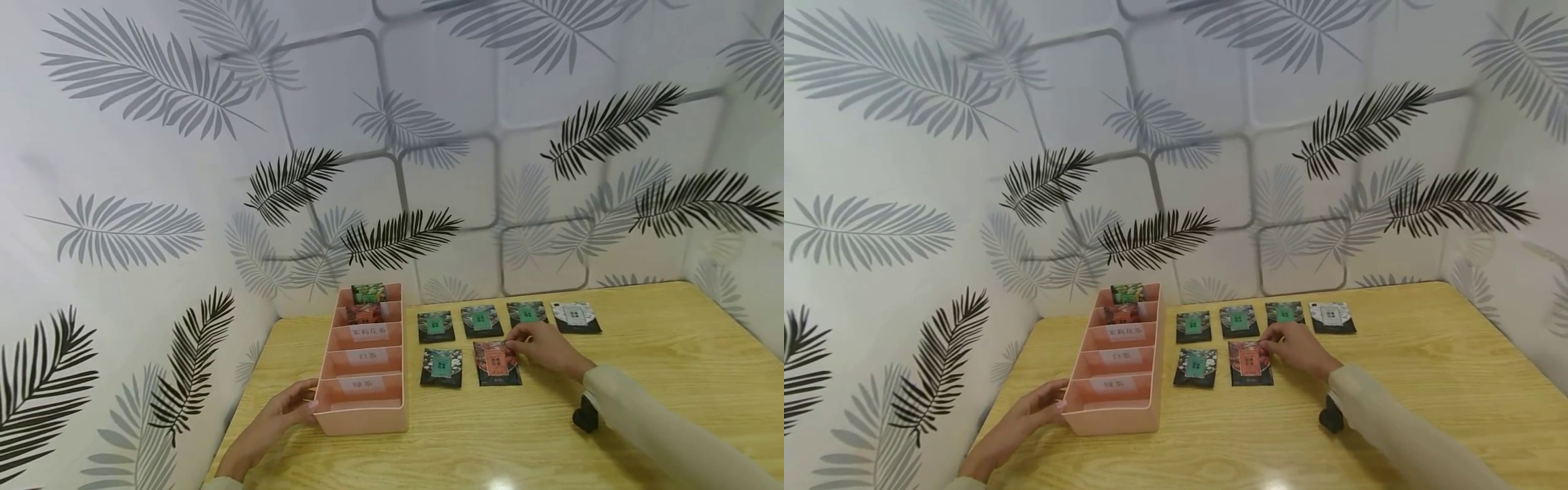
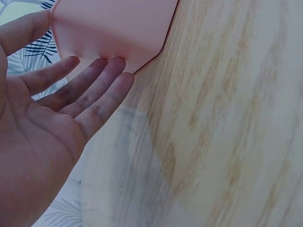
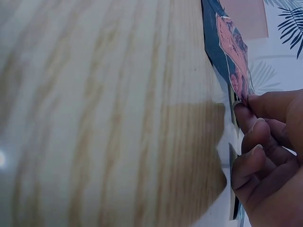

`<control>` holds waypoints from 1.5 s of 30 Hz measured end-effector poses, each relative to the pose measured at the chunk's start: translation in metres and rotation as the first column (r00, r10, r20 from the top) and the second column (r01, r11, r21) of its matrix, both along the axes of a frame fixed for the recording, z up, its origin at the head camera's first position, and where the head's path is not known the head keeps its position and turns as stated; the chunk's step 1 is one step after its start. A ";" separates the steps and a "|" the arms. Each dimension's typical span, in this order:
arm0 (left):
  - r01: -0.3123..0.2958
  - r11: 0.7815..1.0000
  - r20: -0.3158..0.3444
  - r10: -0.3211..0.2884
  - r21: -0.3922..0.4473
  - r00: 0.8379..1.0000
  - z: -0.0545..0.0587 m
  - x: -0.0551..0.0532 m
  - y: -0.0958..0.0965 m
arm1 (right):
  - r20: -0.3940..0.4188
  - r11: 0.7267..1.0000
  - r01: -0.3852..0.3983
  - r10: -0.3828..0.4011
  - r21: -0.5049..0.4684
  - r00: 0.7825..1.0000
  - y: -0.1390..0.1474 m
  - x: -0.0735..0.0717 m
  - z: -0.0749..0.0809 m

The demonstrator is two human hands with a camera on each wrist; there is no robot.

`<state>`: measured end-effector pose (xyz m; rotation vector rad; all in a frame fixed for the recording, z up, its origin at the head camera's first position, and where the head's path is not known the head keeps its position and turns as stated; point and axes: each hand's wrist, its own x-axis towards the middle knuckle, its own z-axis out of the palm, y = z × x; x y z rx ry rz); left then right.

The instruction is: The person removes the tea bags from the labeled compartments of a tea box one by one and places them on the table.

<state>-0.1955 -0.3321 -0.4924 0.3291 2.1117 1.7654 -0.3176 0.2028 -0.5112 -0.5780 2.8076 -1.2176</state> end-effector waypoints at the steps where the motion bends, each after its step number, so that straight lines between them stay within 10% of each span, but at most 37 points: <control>1: 0.003 1.000 -0.002 -0.003 0.001 1.000 0.000 0.000 0.000 | 0.002 1.000 0.000 0.000 0.001 1.000 0.000 -0.001 0.000; 45: 0.004 1.000 -0.022 -0.004 -0.001 1.000 0.000 0.000 0.000 | -0.104 1.000 0.011 -0.010 0.012 0.995 -0.033 -0.015 0.029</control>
